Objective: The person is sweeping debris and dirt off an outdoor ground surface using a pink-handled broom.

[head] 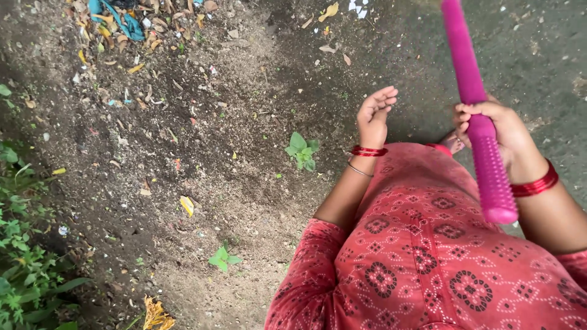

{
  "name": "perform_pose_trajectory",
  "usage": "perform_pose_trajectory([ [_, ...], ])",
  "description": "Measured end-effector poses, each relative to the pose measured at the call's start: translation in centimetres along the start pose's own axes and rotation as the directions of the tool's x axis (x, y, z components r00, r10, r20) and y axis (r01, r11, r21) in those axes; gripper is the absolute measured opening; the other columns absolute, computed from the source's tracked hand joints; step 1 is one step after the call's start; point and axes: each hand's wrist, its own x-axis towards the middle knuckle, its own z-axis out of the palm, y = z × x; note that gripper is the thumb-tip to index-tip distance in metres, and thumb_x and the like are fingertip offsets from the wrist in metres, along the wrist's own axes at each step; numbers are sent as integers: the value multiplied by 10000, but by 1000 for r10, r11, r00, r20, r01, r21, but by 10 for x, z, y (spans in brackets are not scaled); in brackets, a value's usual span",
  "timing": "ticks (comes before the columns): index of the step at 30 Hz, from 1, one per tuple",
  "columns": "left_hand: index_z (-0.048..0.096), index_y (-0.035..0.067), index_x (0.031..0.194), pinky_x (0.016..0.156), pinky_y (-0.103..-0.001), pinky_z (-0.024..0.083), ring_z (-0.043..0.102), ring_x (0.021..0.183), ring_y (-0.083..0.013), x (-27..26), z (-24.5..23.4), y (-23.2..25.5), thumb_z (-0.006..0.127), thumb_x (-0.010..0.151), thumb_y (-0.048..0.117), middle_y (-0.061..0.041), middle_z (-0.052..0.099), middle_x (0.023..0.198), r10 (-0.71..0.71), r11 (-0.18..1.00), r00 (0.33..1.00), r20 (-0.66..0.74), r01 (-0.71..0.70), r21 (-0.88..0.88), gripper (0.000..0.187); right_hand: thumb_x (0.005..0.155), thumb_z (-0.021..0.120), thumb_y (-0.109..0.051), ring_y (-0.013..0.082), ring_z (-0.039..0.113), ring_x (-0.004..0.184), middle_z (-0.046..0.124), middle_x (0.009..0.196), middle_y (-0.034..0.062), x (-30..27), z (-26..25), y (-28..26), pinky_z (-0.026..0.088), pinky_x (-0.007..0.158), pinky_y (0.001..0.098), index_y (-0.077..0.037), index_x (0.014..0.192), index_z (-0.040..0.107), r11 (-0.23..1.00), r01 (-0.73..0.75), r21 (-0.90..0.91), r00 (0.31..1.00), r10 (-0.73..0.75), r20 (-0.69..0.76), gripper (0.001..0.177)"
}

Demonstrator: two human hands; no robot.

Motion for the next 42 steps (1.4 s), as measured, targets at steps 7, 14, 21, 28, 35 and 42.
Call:
perform_pose_trajectory([
  [7,606,8,1354,990,-272,490,640,1122,-131,-4,-17,13,371,921,-162,-88,680,1310,-26,997,999,-25,27,70,521,993,652,2,155,652,802,612,950,80,57,-41,89,589,750,251,6,1127,501,990,-122,77,972,135,-192,202],
  [14,612,9,1348,963,-282,505,645,1103,-142,-5,-62,15,395,958,-152,-97,689,1285,20,999,986,-166,-15,30,475,901,676,-64,154,646,663,623,823,77,126,-2,138,601,599,257,-5,1089,493,913,-395,-101,918,388,-83,269],
  [21,591,-7,1363,975,-277,502,639,1122,-142,9,-60,41,379,994,-128,-97,677,1294,39,999,982,-184,-35,25,443,865,672,-9,101,631,670,623,868,50,102,65,76,563,549,192,-28,1331,416,943,-198,-268,975,217,43,532],
  [28,592,-5,1365,990,-281,500,647,1123,-149,18,-26,25,383,946,-150,-104,683,1308,40,999,996,-84,-40,4,489,927,690,-3,97,618,704,605,910,35,36,29,17,557,566,188,-58,1393,403,985,-48,-165,993,65,97,550],
  [35,603,5,1369,986,-273,494,638,1117,-140,6,-12,2,395,951,-159,-91,682,1312,-41,999,999,32,39,38,495,921,679,6,189,660,685,596,909,95,61,-70,49,604,554,339,-36,1487,286,923,22,-384,981,-93,-170,690],
  [42,611,0,1341,974,-278,506,641,1105,-143,-8,-28,-1,406,959,-171,-87,690,1284,-78,992,997,-26,81,100,466,818,676,26,189,659,699,609,896,104,141,-57,99,604,579,306,-15,1437,281,829,-184,-528,979,110,-169,736],
])
